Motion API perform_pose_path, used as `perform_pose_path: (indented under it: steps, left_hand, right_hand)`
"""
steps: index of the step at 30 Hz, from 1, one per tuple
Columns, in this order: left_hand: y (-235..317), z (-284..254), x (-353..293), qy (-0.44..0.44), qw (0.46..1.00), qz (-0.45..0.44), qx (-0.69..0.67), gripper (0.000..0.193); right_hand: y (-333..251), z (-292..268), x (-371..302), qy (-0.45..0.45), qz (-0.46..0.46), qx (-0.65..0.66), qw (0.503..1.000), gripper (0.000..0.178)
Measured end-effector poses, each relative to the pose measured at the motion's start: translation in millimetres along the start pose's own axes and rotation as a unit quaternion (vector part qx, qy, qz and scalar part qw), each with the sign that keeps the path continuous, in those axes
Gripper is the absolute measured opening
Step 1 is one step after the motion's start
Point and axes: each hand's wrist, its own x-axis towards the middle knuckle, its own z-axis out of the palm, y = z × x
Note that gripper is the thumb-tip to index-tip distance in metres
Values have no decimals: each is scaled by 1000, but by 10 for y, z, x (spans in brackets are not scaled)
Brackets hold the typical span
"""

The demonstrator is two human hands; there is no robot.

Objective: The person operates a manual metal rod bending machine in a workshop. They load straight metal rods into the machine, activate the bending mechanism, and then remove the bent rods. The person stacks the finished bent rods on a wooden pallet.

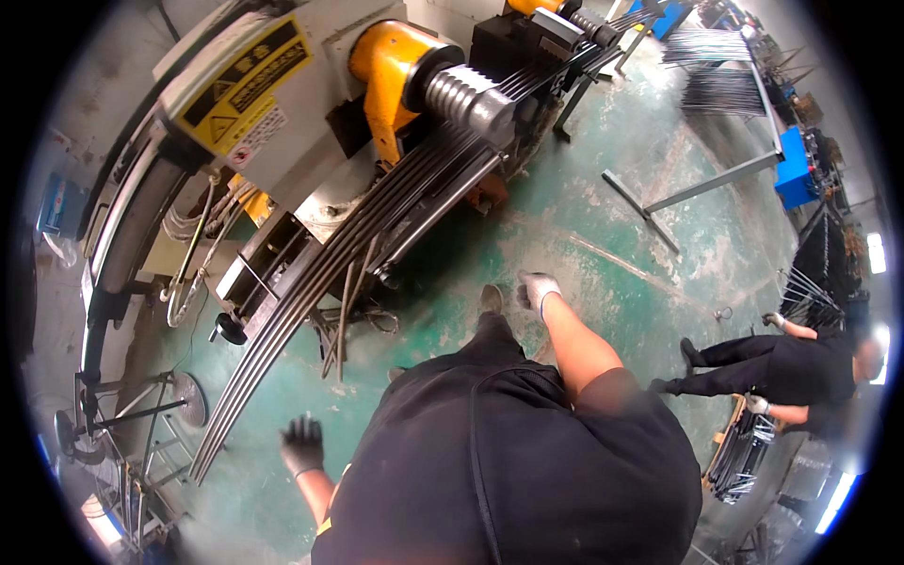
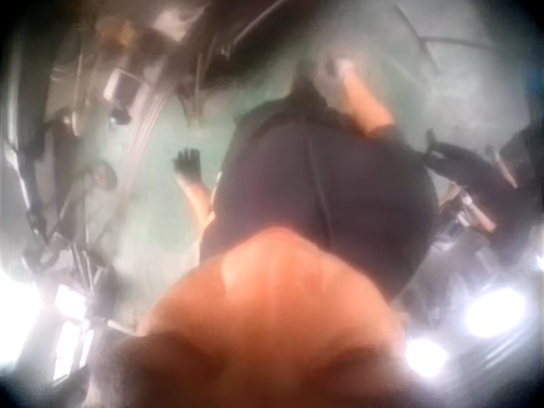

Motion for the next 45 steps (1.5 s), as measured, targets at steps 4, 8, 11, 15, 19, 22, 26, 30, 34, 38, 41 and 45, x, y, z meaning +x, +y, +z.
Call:
perform_pose_path:
  steps: [4,8,11,15,19,22,26,30,34,38,41,45]
  left_hand:
    - [-1099,1044,232,140,986,-56,64,50]
    - [-1776,1546,331,111,976,-102,159,48]
    - [-2066,1923,436,30,951,-57,302,41]
    - [-2253,2392,574,76,941,-62,324,37]
    - [-2263,2239,1114,123,913,-94,379,37]
    - [-2130,2311,1299,161,910,-5,381,28]
    - [-2115,1459,1999,64,777,178,601,33]
    - [-2512,1666,1908,60,584,177,790,29]
    - [-3316,2450,1354,-8,353,245,903,27]
    - [-3935,3191,1113,161,757,100,625,27]
    - [-4009,3602,987,38,769,137,623,24]
    - [-3924,3490,996,38,852,7,523,28]
  right_hand:
    - [-203,-361,301,-24,34,-64,997,38]
    - [-448,-646,678,-67,15,-190,979,33]
    - [-765,-781,858,-8,-35,-260,965,36]
    - [-1085,-816,924,-14,-76,-339,938,33]
    - [-1232,-897,1013,-23,-60,-210,976,31]
    - [-1149,-997,1143,-45,-25,-243,969,31]
    - [-1506,-1042,1483,-50,5,-348,936,32]
    - [-1897,-1036,1950,-93,-12,-410,907,35]
    - [-2373,-956,2234,-112,-91,-454,879,34]
    - [-2555,-1045,2275,-104,-103,-333,931,31]
    - [-2376,-1217,2382,-111,-100,-384,911,30]
    - [-1761,-1643,2344,-71,-121,-462,875,38]
